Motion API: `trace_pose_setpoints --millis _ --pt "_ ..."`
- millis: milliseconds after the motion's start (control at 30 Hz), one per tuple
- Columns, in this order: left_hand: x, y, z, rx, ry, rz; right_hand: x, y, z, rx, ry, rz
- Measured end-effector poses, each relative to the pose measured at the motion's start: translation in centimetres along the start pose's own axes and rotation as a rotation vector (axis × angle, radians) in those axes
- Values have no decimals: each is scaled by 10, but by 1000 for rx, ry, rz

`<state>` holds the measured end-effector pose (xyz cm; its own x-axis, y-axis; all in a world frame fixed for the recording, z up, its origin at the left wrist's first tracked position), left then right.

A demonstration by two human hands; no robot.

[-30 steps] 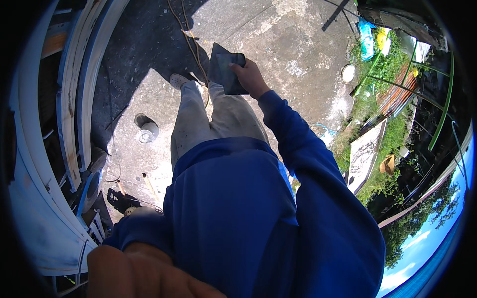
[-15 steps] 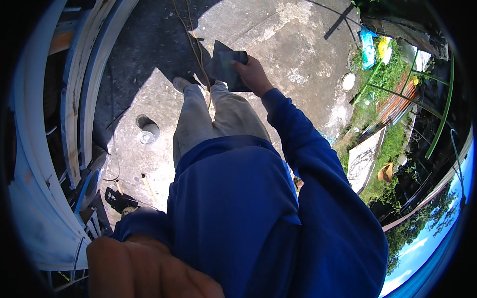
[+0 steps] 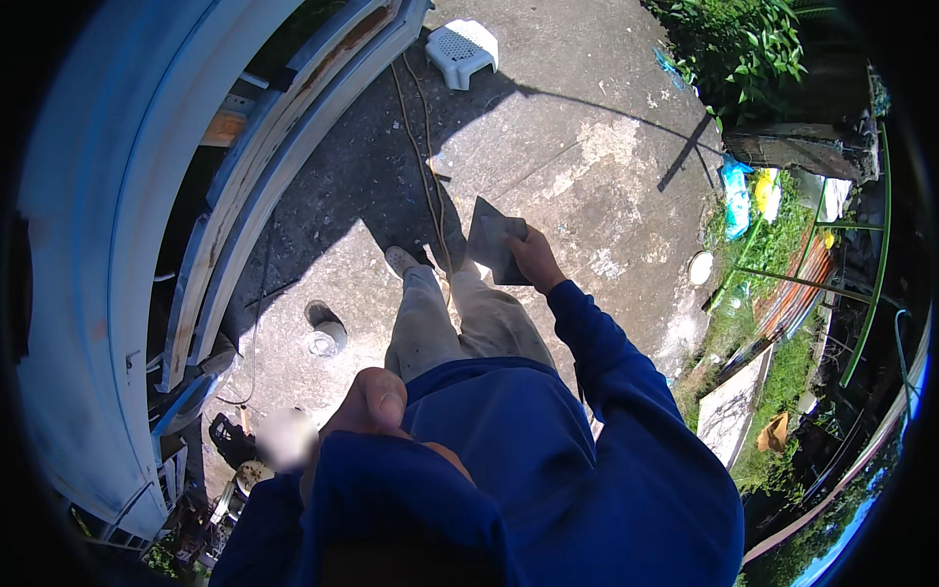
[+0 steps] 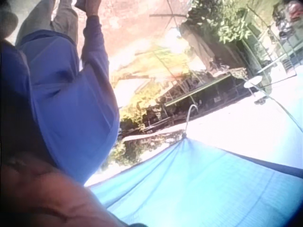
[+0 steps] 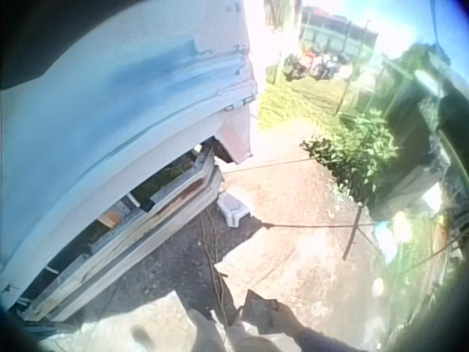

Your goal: The person sands the side and rear panels of a light blue truck using a sanding block. They move along the vehicle, sanding different sections and occasionally switching sandpaper sheets.

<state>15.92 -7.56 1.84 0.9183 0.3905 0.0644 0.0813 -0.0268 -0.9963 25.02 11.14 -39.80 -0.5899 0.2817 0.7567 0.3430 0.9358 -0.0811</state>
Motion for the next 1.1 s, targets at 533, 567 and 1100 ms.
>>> trace_pose_setpoints --millis 533,567,1100 --pt "-21 -49 -11 393 -102 443 -1 -6 17 -30 215 -331" --pt "-22 -51 -13 396 -109 437 -4 -6 19 -26 206 -343" --pt "-21 -56 -25 250 -114 545 0 -18 13 19 36 -119"
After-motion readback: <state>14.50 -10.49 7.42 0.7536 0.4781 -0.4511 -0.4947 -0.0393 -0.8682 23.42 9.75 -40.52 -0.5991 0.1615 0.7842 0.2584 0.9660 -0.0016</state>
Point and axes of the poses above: each hand's wrist, its own z-axis towards the middle knuckle, its own y-axis out of the back of the hand, x = y × z, the point moved 8 cm from there along z, towards the middle knuckle, and after that the axes turned 13 degrees about x, right-handed, at the moved point
